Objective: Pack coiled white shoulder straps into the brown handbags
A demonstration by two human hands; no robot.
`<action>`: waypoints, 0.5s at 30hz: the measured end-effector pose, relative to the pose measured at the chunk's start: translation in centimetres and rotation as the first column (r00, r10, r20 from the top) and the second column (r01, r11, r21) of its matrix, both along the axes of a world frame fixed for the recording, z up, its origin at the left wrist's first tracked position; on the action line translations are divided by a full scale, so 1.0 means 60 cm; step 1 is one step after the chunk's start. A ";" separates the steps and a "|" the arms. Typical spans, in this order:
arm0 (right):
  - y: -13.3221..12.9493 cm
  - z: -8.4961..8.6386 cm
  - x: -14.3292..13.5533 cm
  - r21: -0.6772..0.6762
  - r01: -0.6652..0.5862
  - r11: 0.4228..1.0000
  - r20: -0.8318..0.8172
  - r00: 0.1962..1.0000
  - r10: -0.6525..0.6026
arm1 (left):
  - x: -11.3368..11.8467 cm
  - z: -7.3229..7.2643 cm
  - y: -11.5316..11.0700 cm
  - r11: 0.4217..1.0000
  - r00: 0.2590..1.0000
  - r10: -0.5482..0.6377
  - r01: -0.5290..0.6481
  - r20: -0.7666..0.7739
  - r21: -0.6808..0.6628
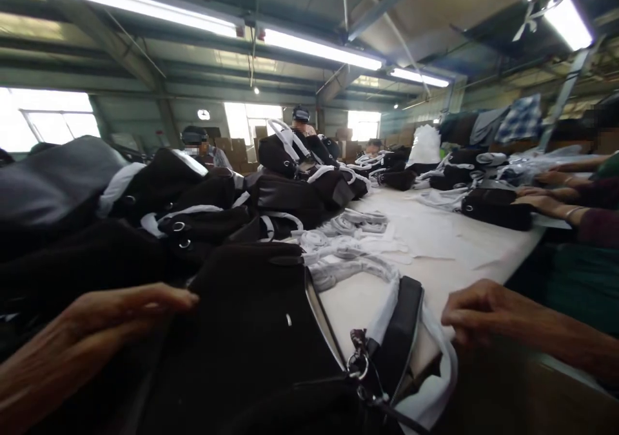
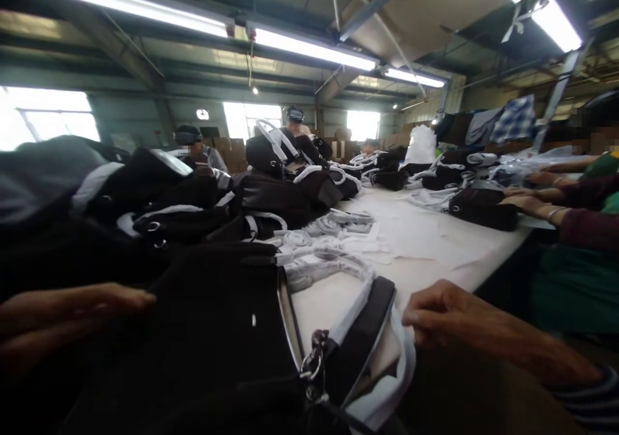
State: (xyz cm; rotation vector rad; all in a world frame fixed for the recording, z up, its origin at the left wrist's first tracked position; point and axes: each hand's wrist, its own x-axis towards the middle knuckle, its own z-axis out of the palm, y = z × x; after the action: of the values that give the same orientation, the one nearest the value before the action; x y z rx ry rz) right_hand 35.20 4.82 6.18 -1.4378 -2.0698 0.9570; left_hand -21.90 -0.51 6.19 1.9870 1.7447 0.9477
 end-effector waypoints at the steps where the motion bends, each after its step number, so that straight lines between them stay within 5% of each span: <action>1: 0.009 -0.003 -0.014 -0.037 -0.039 0.999 -0.031 0.999 0.038 | 0.015 0.023 0.004 0.996 0.997 0.073 -0.072 0.012 -0.059; 4: 0.038 -0.017 -0.093 -0.087 -0.131 0.988 -0.145 0.982 0.118 | 0.069 0.069 0.030 0.996 0.979 0.063 -0.072 -0.196 -0.043; 7: 0.058 -0.027 -0.191 0.025 -0.318 0.948 -0.146 0.937 0.318 | 0.144 0.078 0.069 0.975 0.873 -0.196 0.223 -0.447 0.007; 10: 0.062 -0.031 -0.260 0.038 -0.529 0.848 0.015 0.849 0.529 | 0.228 0.057 0.103 0.846 0.658 -0.492 0.516 -0.570 -0.135; 13: 0.053 -0.031 -0.278 -0.089 -0.602 0.793 0.122 0.784 0.609 | 0.284 0.016 0.125 0.722 0.516 -0.659 0.638 -0.547 -0.269; 15: 0.050 -0.034 -0.271 -0.128 -0.637 0.760 0.056 0.761 0.647 | 0.294 -0.013 0.135 0.664 0.452 -0.705 0.690 -0.546 -0.287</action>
State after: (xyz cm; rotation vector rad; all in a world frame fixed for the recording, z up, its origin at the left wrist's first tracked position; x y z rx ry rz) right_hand 18.96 7.82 4.14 -0.7998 -2.6980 1.2758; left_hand -4.27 7.58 5.39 2.8370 0.8767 -0.0567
